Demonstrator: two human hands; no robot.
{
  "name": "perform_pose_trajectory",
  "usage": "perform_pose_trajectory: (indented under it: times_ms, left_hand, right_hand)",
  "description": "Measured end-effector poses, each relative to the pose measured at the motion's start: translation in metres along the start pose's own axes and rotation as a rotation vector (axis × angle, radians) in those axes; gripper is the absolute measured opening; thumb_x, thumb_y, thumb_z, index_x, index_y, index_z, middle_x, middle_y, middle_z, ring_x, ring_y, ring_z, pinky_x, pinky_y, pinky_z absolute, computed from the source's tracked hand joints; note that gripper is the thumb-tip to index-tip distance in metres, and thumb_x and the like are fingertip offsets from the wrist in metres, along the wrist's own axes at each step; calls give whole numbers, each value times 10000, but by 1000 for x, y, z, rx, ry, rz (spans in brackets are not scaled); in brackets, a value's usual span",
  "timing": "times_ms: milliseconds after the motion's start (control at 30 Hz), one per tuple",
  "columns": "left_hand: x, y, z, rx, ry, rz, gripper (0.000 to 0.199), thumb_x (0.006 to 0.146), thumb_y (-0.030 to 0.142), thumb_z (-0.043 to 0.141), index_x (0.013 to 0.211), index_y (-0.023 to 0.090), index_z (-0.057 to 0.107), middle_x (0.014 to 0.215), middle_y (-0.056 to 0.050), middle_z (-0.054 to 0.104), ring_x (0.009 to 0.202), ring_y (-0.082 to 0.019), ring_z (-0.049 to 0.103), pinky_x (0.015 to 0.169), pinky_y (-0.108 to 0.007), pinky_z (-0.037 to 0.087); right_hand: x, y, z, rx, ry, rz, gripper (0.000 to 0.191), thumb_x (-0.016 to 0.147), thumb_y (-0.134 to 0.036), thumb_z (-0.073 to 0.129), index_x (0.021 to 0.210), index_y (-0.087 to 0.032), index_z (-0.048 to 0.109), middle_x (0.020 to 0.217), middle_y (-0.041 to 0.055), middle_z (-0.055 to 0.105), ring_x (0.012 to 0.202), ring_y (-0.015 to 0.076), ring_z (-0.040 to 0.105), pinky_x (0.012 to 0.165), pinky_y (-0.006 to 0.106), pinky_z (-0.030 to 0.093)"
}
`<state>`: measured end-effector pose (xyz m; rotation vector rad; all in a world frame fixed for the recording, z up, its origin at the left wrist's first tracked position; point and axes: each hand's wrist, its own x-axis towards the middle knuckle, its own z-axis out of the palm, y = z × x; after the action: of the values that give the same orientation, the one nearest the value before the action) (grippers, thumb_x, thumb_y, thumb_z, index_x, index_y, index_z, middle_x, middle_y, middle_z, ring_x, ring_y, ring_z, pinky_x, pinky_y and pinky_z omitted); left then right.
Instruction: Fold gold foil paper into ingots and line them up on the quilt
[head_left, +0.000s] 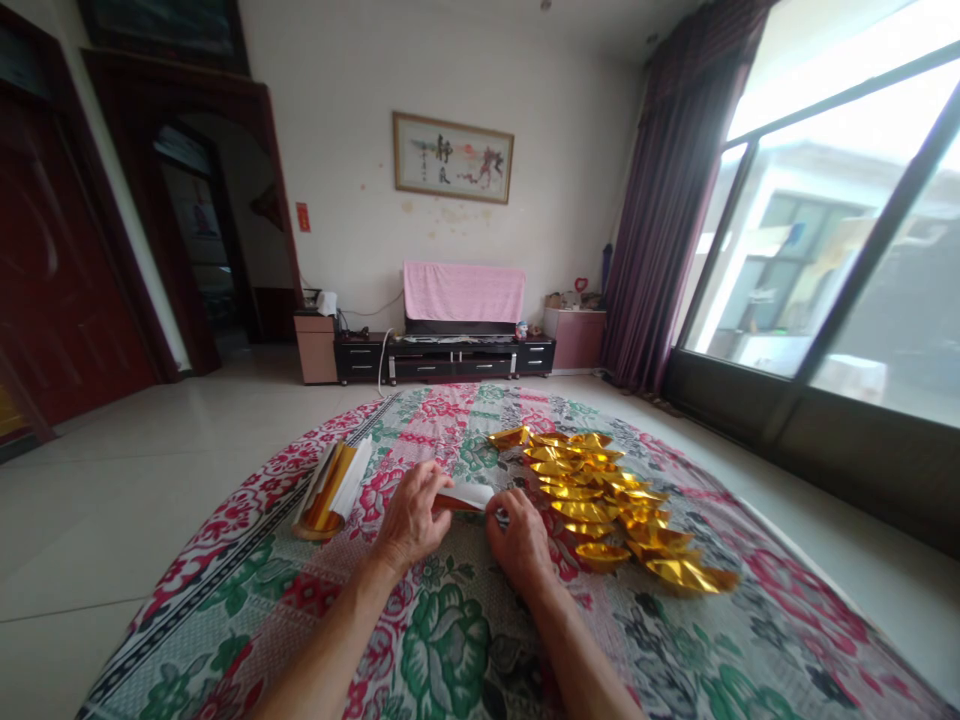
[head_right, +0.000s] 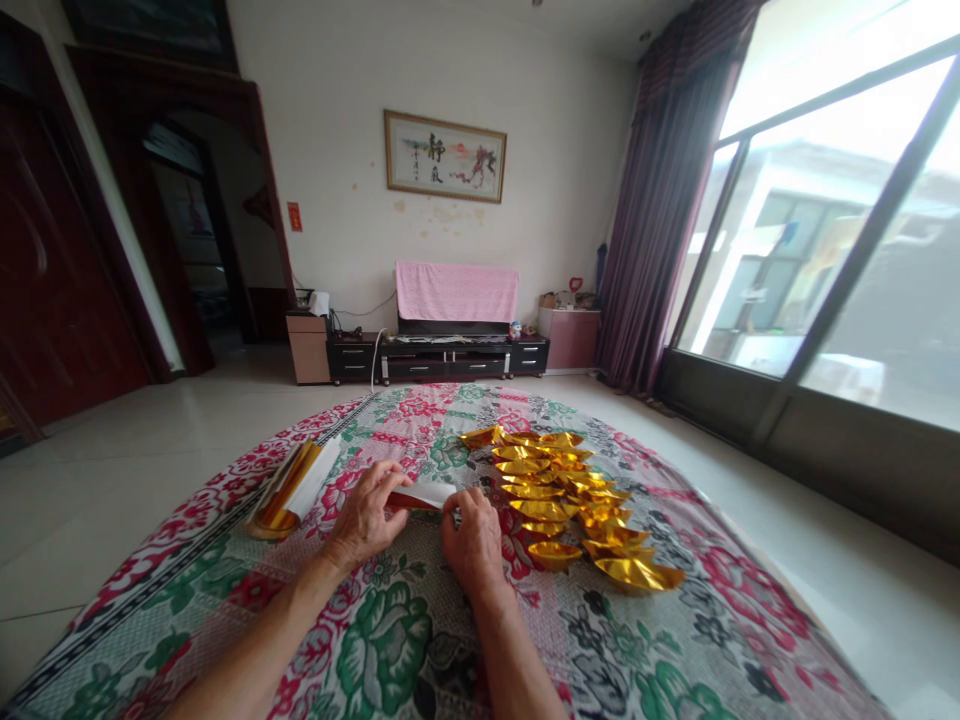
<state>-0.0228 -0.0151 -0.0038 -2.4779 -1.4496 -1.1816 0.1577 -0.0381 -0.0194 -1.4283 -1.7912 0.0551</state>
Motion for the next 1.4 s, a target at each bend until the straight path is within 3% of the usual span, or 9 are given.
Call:
perform_pose_trajectory:
  times_ms: [500, 633, 700, 867, 1100, 1267, 1400]
  left_hand:
    - [-1, -1, 3, 62, -31, 46, 188, 724, 88, 507, 792, 208, 634, 1050, -62, 512, 996, -203, 477, 896, -341, 410]
    - [-1, -1, 4, 78, -36, 71, 177, 730, 93, 505, 759, 204, 641, 1010, -60, 518, 953, -197, 477, 864, -337, 410]
    - [0, 1, 4, 85, -49, 70, 175, 727, 93, 506, 746, 204, 640, 968, -56, 520, 927, -192, 477, 847, -332, 413]
    - [0, 6, 2, 103, -60, 54, 174, 726, 92, 490, 709, 203, 623, 901, -45, 511, 890, -183, 474, 831, -320, 413]
    - [-3, 5, 2, 47, -106, 81, 170, 692, 65, 502, 699, 196, 611, 882, -47, 508, 884, -180, 482, 817, -318, 426]
    - [-5, 5, 2, 40, -141, 75, 197, 614, 47, 510, 687, 198, 613, 948, -56, 524, 932, -203, 488, 852, -353, 427]
    - [-1, 12, -3, 39, -37, 59, 248, 629, 46, 474, 764, 200, 614, 966, -63, 538, 934, -206, 500, 853, -344, 427]
  right_hand:
    - [1, 1, -1, -68, 5, 81, 119, 756, -144, 485, 771, -188, 595, 814, 28, 569, 785, 155, 521, 711, 243, 365]
    - [2, -6, -5, -71, 106, 7, 226, 719, -149, 529, 933, -196, 585, 978, 54, 556, 911, 190, 495, 806, 295, 363]
    - [1, -12, -6, -21, 124, -68, 185, 745, -140, 494, 899, -196, 581, 961, 51, 556, 906, 181, 493, 825, 298, 361]
    - [-2, -26, -6, 141, -10, -218, 197, 761, -85, 414, 786, -194, 577, 811, 26, 573, 823, 146, 517, 772, 242, 374]
    - [-4, -18, -2, -24, -106, -105, 289, 702, -126, 499, 952, -226, 603, 937, 27, 620, 926, 184, 521, 829, 286, 331]
    - [-5, -11, 1, -100, -150, -99, 193, 725, -144, 504, 829, -239, 637, 913, 16, 626, 896, 174, 529, 765, 267, 335]
    - [-5, -11, 3, -112, -143, -99, 181, 743, -139, 502, 798, -235, 646, 950, 19, 624, 888, 162, 532, 761, 258, 336]
